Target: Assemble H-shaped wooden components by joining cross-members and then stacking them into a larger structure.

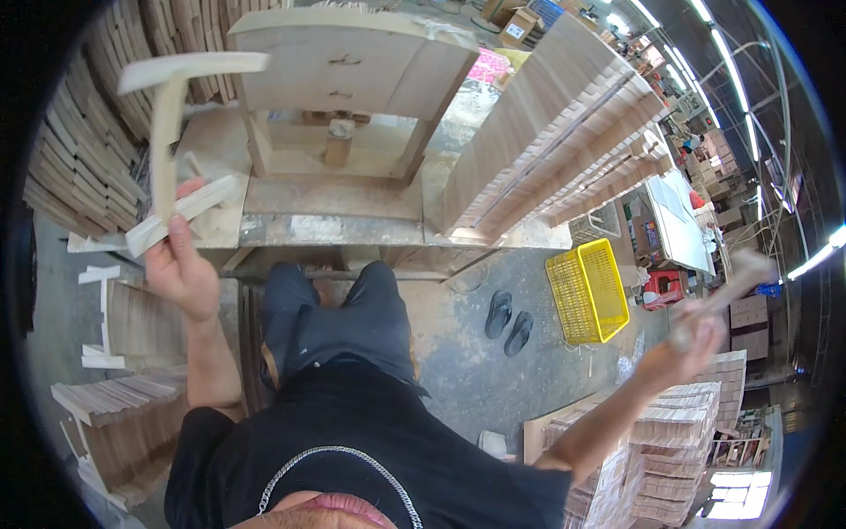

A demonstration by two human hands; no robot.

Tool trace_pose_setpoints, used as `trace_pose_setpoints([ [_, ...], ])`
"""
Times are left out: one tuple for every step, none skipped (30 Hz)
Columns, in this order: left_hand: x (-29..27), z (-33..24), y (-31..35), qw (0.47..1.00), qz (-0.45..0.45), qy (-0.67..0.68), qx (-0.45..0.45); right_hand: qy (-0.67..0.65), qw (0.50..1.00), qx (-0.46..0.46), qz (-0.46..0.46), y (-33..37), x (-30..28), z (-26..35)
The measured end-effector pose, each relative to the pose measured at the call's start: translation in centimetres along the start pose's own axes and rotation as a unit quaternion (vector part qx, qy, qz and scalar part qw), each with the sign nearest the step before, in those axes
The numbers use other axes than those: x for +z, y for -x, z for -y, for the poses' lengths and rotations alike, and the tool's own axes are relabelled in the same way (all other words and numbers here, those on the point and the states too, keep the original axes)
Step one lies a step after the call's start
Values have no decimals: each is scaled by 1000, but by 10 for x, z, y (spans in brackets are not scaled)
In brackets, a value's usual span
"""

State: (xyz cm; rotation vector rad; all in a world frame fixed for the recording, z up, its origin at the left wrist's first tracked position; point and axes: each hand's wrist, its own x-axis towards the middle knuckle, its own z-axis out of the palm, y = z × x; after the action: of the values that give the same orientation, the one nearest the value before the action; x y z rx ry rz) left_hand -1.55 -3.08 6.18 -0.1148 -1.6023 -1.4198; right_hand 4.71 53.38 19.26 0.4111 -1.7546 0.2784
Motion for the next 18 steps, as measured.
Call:
trace_pose_setpoints([
  [-3,-4,5,997,49,-50,22,142,981,38,123,38,-3,23],
  [-4,-5,8,989,107,-87,47,-49,927,348,130,82,-6,35],
  [0,-6,17,987,141,-79,18,-128,877,433,164,131,-5,38],
  [9,-7,24,984,167,-20,64,-187,763,609,113,161,16,61],
  [21,-11,30,975,196,17,107,-115,838,502,180,202,38,71],
  [36,-26,31,969,217,15,120,-201,770,559,234,195,65,103],
  [45,-31,38,953,262,25,148,-201,754,553,291,189,87,130],
  [52,-30,49,944,294,40,141,-314,691,593,267,186,112,151],
  [56,-24,61,936,319,37,144,-424,615,622,235,185,132,166],
  [56,-23,73,932,341,23,122,-425,604,631,238,182,145,177],
  [56,-21,80,927,360,7,105,-464,592,609,251,179,159,184],
  [56,-16,87,926,362,-4,103,-505,580,582,263,175,170,190],
  [53,-12,94,927,364,-15,90,-513,570,584,268,172,176,198],
  [50,-8,99,928,364,-26,78,-525,569,576,263,169,182,204],
  [49,-5,101,927,365,-37,75,-535,569,569,256,168,186,207],
  [47,-3,103,929,361,-51,59,-543,557,565,274,168,190,210],
  [45,-2,104,931,357,-64,44,-550,547,566,279,168,193,213],
  [43,-1,104,930,357,-75,41,-569,543,551,281,168,197,215],
])
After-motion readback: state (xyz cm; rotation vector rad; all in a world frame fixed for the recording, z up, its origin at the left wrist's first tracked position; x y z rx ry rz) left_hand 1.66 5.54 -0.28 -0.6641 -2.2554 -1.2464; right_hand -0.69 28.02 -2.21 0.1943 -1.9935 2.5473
